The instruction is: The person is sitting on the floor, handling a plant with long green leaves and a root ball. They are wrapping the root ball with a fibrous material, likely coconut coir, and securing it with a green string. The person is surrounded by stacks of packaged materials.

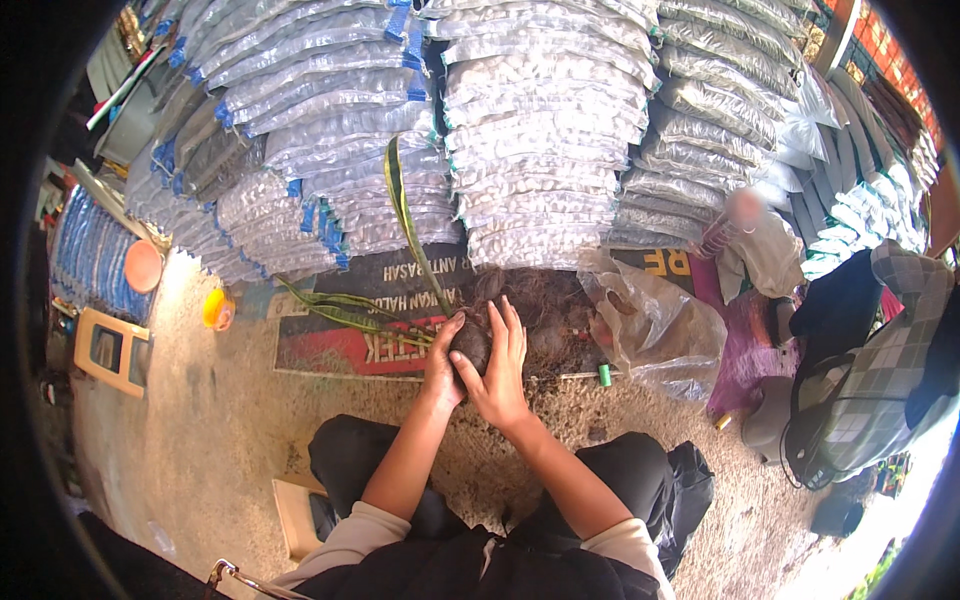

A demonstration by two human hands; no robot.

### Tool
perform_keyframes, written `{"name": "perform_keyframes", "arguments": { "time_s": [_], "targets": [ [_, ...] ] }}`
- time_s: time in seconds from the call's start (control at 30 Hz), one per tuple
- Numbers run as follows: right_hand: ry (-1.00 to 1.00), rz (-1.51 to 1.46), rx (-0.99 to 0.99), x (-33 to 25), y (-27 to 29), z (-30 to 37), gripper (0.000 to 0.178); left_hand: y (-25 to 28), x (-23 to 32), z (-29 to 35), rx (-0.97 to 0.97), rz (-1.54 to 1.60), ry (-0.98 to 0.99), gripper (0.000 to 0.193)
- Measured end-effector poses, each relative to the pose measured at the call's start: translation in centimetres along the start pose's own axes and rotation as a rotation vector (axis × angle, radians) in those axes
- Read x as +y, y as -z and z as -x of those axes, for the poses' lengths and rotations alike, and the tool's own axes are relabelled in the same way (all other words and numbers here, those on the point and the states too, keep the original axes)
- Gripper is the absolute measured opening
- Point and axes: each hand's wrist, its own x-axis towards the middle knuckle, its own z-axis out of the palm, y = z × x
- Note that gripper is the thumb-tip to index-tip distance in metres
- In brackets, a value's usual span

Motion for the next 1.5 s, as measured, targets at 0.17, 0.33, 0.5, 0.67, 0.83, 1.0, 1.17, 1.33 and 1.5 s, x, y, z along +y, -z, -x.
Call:
{"name": "perform_keyframes", "arguments": {
  "time_s": [0.17,0.33,0.5,0.67,0.83,1.0,1.17,1.33,1.5],
  "targets": [
    [0.014,0.068,-0.022,0.0,0.3,-0.5,0.063,-0.9,0.4,0.0,0.141,-0.188,-0.054,0.030],
    [-0.010,-0.078,0.056,-0.8,0.1,-0.9,0.049,-1.3,0.3,0.5,0.089,-0.096,-0.066,0.046],
    [-0.159,-0.153,0.133,0.7,1.0,-1.6,0.057,-1.3,0.2,0.5,-0.043,-0.249,-0.143,0.052],
    [-0.352,-0.582,0.054,-0.2,0.7,-1.3,0.050,-2.0,-0.1,0.4,0.166,-0.269,-0.123,0.044],
    [-0.125,-0.170,0.083,0.3,-0.3,-0.3,0.047,-1.6,-0.8,0.5,0.031,-0.093,-0.121,0.039],
    [-0.068,-0.058,0.112,-0.4,-0.3,0.1,0.045,-1.2,-1.0,0.8,-0.016,0.012,-0.078,0.036],
    [-0.047,-0.114,0.109,-1.3,0.2,0.3,0.042,-1.4,-1.0,1.2,-0.048,-0.034,-0.081,0.035],
    [-0.043,-0.047,0.103,-1.1,0.3,0.1,0.042,-1.1,-1.0,1.3,0.060,-0.152,-0.118,0.036],
    [-0.207,-0.211,0.082,-0.9,0.4,-0.4,0.048,-0.8,-0.9,1.1,0.118,-0.166,-0.128,0.038]
  ]
}}
